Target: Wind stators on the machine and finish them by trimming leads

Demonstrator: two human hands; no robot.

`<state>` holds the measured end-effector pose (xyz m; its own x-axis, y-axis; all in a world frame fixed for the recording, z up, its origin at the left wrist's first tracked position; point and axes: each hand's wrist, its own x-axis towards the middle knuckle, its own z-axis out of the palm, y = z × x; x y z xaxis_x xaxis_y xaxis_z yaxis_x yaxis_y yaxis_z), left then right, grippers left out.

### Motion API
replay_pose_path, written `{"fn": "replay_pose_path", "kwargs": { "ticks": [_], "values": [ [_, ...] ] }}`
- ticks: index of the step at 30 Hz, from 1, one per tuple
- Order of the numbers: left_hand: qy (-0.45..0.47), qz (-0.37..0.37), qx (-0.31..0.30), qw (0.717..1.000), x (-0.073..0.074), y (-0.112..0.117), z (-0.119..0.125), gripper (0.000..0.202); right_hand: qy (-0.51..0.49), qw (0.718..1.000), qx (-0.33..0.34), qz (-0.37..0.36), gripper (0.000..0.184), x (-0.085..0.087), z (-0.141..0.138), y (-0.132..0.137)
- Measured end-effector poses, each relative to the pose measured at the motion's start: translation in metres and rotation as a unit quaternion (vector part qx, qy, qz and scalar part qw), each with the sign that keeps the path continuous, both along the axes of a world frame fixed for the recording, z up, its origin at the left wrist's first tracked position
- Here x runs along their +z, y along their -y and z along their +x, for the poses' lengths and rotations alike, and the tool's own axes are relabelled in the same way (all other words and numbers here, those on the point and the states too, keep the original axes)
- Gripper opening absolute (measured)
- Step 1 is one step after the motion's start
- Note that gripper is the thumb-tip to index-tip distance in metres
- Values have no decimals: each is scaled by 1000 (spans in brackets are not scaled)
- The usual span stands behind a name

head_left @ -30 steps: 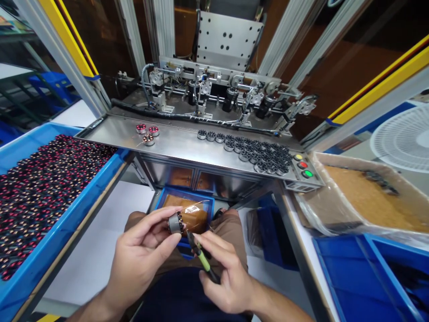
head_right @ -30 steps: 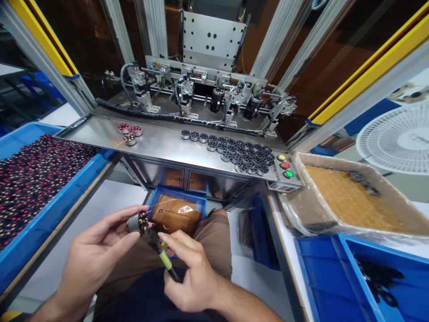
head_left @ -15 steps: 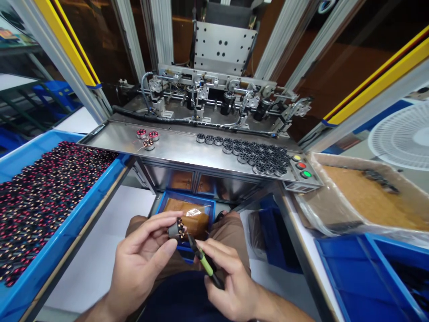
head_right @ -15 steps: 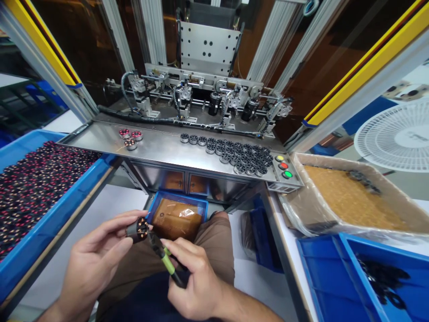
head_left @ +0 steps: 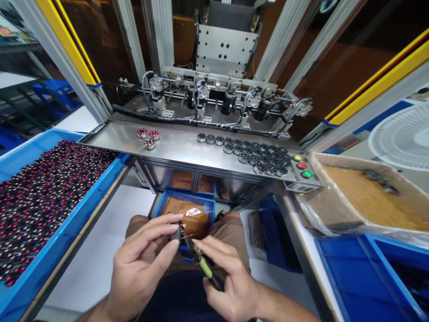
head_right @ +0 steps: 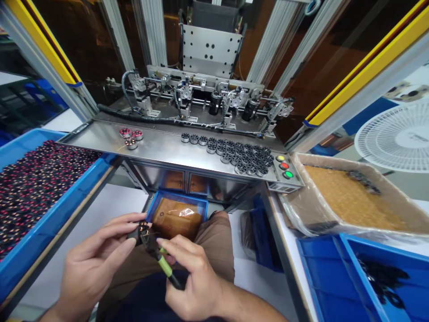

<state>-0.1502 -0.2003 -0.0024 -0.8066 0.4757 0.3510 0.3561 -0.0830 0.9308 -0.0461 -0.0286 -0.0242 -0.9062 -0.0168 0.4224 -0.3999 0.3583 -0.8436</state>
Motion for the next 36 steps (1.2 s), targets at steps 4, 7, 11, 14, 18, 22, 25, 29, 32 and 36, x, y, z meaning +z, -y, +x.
{"fn": "replay_pose_path", "kwargs": {
  "ticks": [4, 7, 11, 14, 18, 22, 25, 29, 32, 36],
  "values": [
    [-20, -9, -2, 1000, -3, 1, -1, 31, -1, 1000, -5, 8, 75, -4, 2, -1],
    [-37, -12, 2, 999, -4, 3, 0, 32, 17, 1000, -14, 6, 75, -3, 2, -1],
    [-54, -6, -3, 999, -4, 5, 1, 34, 23, 1000, -20, 5, 78, 2, 1, -1],
    [-67, -5, -9, 998, -3, 5, 1, 36, 16, 1000, -13, -3, 79, 3, -1, 0],
    [-88, -13, -14, 996, -3, 5, 1, 36, 15, 1000, -12, -4, 77, 3, -2, 0],
    [-93, -23, -16, 995, -3, 5, 1, 36, 16, 1000, -23, 14, 71, 3, 1, -3],
    [-118, -23, -14, 993, -9, 6, -3, 38, 88, 995, -46, 20, 68, 2, 5, -9],
    [-151, 6, -6, 988, -19, 7, -12, 58, 198, 976, -93, 15, 66, 1, 9, -16],
    [-181, -7, -4, 983, -20, 9, -18, 68, 228, 969, -97, 13, 65, 6, 14, -18],
    [-303, -68, 4, 951, -10, 10, -22, 55, 230, 970, -83, 11, 61, 24, 22, -18]
  ]
}}
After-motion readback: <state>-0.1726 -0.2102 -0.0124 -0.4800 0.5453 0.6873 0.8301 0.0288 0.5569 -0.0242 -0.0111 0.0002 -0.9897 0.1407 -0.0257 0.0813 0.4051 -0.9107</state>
